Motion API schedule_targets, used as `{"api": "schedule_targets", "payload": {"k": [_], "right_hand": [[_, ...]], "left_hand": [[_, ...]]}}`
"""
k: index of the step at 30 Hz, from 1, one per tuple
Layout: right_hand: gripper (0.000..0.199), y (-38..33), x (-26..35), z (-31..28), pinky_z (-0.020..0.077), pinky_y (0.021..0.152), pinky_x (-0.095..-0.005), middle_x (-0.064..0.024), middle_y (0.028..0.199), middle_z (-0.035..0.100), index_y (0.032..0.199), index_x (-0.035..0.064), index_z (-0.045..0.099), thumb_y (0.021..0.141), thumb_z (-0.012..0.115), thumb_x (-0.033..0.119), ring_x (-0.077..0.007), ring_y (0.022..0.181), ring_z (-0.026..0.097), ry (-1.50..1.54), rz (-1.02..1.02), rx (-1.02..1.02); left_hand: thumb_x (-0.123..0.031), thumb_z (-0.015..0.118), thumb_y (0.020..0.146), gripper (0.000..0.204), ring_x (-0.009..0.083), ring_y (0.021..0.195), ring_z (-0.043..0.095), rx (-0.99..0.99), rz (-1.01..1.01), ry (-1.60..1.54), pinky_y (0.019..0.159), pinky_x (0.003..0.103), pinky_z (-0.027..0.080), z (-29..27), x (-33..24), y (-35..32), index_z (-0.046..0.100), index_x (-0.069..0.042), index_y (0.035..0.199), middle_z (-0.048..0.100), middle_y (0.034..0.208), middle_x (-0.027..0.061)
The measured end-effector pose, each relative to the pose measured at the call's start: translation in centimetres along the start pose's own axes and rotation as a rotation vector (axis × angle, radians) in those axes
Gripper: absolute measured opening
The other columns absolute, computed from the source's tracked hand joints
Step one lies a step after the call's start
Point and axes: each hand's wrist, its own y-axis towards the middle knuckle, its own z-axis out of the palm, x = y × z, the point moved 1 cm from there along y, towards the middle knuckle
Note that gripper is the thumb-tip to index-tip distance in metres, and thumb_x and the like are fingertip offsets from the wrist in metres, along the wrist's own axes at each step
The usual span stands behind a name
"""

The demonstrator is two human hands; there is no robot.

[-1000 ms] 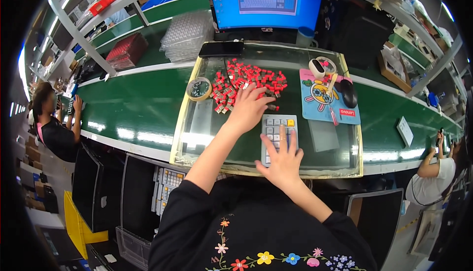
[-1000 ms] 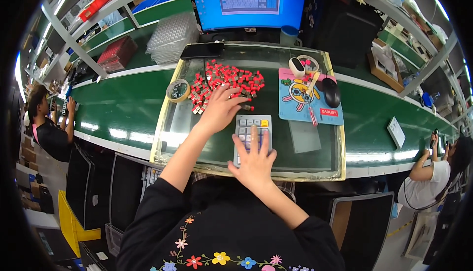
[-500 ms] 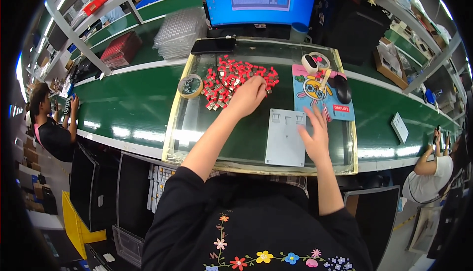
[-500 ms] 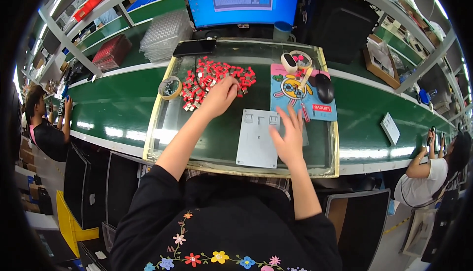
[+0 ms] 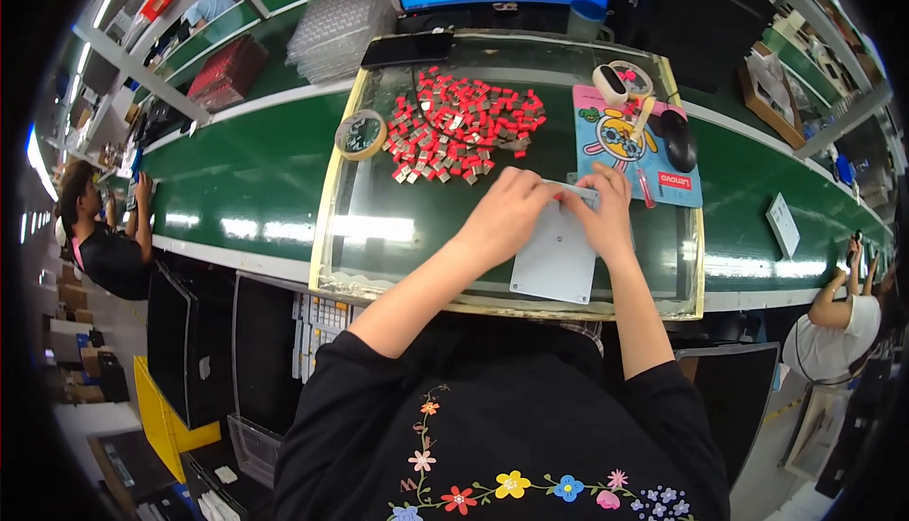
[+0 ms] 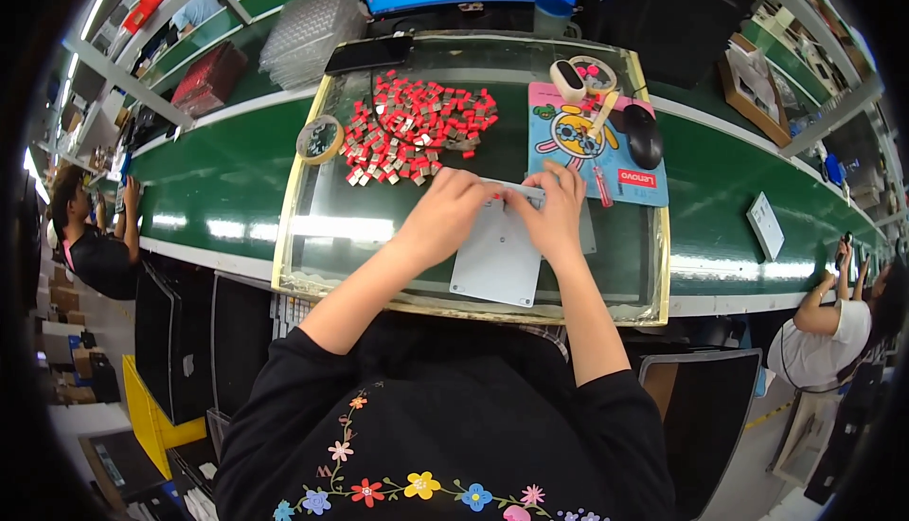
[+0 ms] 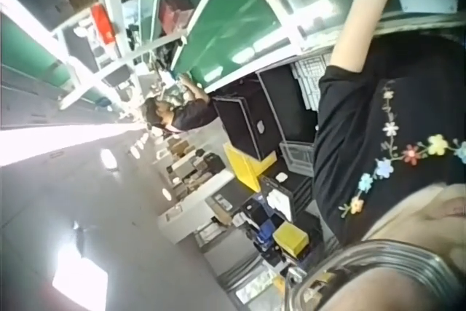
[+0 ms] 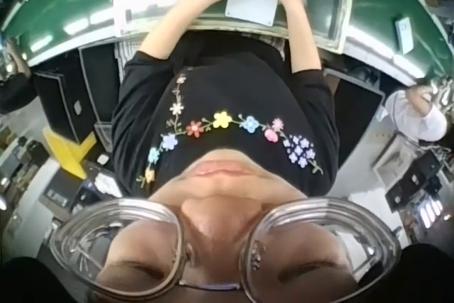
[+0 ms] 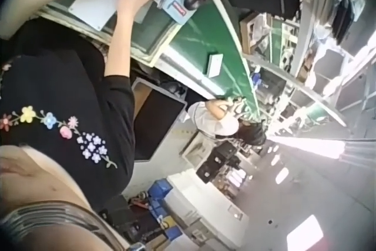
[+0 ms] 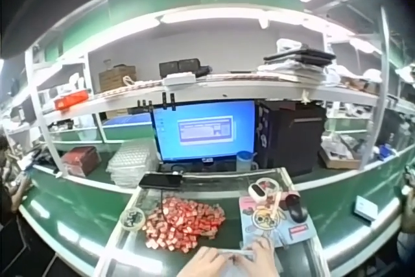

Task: Assembling, inspecting, and packaging numeric keypads on a production line.

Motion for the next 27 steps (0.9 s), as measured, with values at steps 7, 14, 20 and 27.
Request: {"api": "schedule_targets", "payload": {"k": [7, 14, 20, 27], "right_hand": [[0.019, 0.1, -4.9, 0.9, 0.0316, 0.1, -0.0383, -0.0147, 0.125, 0.049, 0.094, 0.0009, 0.063, 0.086, 0.051, 0.013, -0.0309, 0.116, 0.044, 0.089, -0.115, -0.006], [0.039, 1.1, -5.5, -0.6, 0.0279, 0.102, -0.0333, -0.0164, 0.128, 0.048, 0.097, -0.0013, 0.061, 0.097, 0.035, 0.028, -0.0275, 0.12, 0.042, 0.19, 0.001, 0.074], [0.043, 1.2, -4.0, -0.4, 0.0296, 0.099, -0.0324, -0.0139, 0.122, 0.053, 0.099, -0.0012, 0.059, 0.097, 0.031, 0.031, -0.0264, 0.115, 0.046, 0.25, 0.054, 0.051], [0.049, 1.2, -3.4, -1.5, 0.0314, 0.095, -0.0311, -0.0101, 0.111, 0.058, 0.107, -0.0005, 0.058, 0.097, 0.026, 0.035, -0.0233, 0.106, 0.049, 0.12, 0.075, 0.004]], "left_hand": [[-0.013, 0.053, 0.071, 0.006, 0.0242, 0.075, 0.049, 0.012, -0.073, -0.059, 0.072, 0.035, 0.042, 1.9, -1.4, 0.3, 0.057, -0.008, 0.071, 0.053, 0.078, 0.0076], [-0.03, 0.059, 0.074, 0.023, 0.0235, 0.086, 0.045, -0.014, -0.11, 0.191, 0.074, 0.042, 0.037, 5.5, -2.2, 0.2, 0.066, -0.009, 0.08, 0.057, 0.094, 0.0081], [-0.064, 0.054, 0.066, 0.076, 0.0329, 0.109, 0.039, 0.121, -0.357, 0.174, 0.086, 0.058, 0.029, 2.3, -5.7, -1.5, 0.06, 0.001, 0.105, 0.05, 0.118, 0.018], [-0.045, 0.057, 0.072, 0.052, 0.0382, 0.117, 0.037, -0.085, -0.138, 0.047, 0.093, 0.063, 0.021, 2.6, -9.4, -6.6, 0.056, -0.009, 0.11, 0.048, 0.122, 0.0201]]}}
